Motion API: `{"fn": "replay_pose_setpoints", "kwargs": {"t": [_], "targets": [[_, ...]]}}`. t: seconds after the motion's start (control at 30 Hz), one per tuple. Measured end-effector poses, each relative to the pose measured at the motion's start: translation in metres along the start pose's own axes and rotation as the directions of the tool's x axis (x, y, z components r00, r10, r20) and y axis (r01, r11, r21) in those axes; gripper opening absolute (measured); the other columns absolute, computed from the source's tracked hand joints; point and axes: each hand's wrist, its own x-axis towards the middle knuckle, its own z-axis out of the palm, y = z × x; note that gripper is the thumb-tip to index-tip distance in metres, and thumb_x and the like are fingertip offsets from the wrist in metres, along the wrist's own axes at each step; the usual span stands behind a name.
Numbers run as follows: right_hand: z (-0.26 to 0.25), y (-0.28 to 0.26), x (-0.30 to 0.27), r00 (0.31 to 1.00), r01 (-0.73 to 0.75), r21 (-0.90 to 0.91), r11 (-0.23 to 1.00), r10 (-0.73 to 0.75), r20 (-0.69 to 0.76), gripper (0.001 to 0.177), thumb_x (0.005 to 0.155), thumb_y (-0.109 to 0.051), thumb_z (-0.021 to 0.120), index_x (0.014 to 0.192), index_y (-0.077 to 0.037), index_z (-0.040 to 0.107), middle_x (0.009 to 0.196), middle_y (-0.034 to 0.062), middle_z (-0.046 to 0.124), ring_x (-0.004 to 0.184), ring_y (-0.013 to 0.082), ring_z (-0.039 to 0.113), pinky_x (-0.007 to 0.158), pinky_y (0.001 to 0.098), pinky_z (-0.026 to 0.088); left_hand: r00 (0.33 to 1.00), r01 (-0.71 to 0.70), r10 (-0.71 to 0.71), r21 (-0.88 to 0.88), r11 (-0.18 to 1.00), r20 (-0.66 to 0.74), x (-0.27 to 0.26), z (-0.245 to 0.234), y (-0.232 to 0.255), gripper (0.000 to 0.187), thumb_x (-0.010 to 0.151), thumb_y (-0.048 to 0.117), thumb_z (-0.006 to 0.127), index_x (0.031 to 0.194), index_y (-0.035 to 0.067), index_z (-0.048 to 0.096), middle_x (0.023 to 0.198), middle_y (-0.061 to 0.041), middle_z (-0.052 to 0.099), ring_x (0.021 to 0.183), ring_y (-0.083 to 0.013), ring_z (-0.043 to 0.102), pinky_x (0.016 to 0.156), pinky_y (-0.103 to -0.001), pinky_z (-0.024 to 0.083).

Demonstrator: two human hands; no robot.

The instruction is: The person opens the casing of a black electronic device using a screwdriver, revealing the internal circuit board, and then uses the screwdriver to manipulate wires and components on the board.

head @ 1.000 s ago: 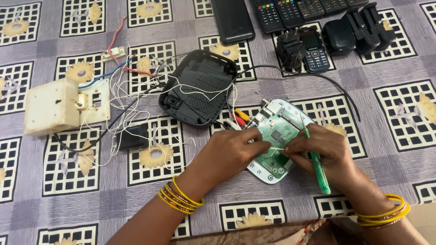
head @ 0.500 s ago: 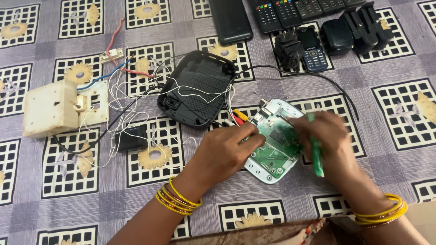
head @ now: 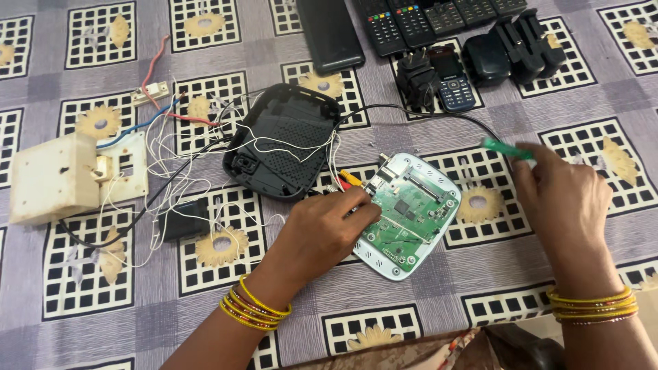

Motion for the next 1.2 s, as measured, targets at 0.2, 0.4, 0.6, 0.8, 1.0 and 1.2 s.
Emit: {"fn": "replay_pose_setpoints", "kwargs": {"t": [0.2,0.4,0.6,0.8,1.0,1.2], "targets": [[-0.008,-0.032,-0.004,0.964,0.029,-0.372,0.928,0.073,0.257,0.055,0.096,-0.055,0.069,0.141,-0.023,0.065,0.057,0.0021,0.071,0.042,0.012,0.056,0.05,0.0291,0.043,1.0,0.002,-0.002,0.009,1.0,0.0,-0.001,0.001,-0.001,0.012,0.093,0.019,0.074,0.097,0.007,0.073,0.091,-0.002,0.065,0.071,-0.0168,0.068,0.061,-0.031,0.055],[0.022,-0.062,-0.042,0.769,0.47,0.673,0.571,-0.639,0.005,0.036,0.103,-0.042,0.058,0.101,-0.009,0.073,0.099,0.0083,0.07,0.089,0.0159,0.063,0.074,0.0306,0.054,0.997,-0.061,0.059,-0.02,0.998,-0.051,-0.005,0.004,0.003,0.007,0.094,0.011,0.071,0.101,0.008,0.073,0.1,-0.002,0.067,0.078,-0.0161,0.07,0.063,-0.031,0.056],[0.018,-0.057,-0.039,0.574,0.272,0.925,0.265,-0.816,0.065,0.069,0.108,-0.05,0.031,0.117,-0.001,0.079,0.103,0.0099,0.061,0.101,0.0225,0.055,0.087,0.0401,0.047,1.0,0.024,-0.023,-0.132,0.991,0.011,-0.007,0.012,0.001,0.013,0.088,0.007,0.071,0.101,0.009,0.072,0.097,-0.002,0.067,0.077,-0.0195,0.07,0.065,-0.034,0.056],[0.013,-0.065,-0.041,0.567,0.494,0.796,0.351,-0.823,0.011,0.053,0.107,-0.043,0.041,0.132,-0.01,0.074,0.102,0.0094,0.059,0.104,0.0255,0.054,0.096,0.0443,0.041,0.986,0.165,-0.155,-0.271,0.948,0.057,-0.009,0.029,0.003,0.027,0.081,0.008,0.069,0.108,0.013,0.075,0.097,-0.003,0.069,0.079,-0.0252,0.072,0.066,-0.037,0.058],[-0.003,-0.073,-0.046,0.65,0.74,0.367,0.564,-0.74,-0.175,0.039,0.096,-0.032,0.058,0.13,-0.021,0.075,0.11,0.0113,0.061,0.1,0.0265,0.055,0.093,0.047,0.038,0.971,0.229,-0.208,-0.203,0.952,0.12,-0.008,0.031,0.007,0.014,0.088,0.019,0.071,0.096,0.009,0.076,0.093,-0.004,0.072,0.067,-0.026,0.071,0.058,-0.038,0.056],[0.0,-0.07,-0.04,0.738,0.669,0.198,0.717,-0.607,-0.295,0.033,0.086,-0.026,0.066,0.116,-0.019,0.077,0.113,0.0117,0.062,0.101,0.0264,0.056,0.092,0.0459,0.038,0.983,0.046,-0.021,-0.133,0.99,0.182,-0.003,0.024,0.014,0.014,0.09,0.022,0.071,0.088,0.009,0.075,0.084,-0.005,0.067,0.058,-0.0238,0.067,0.052,-0.037,0.053]]}}
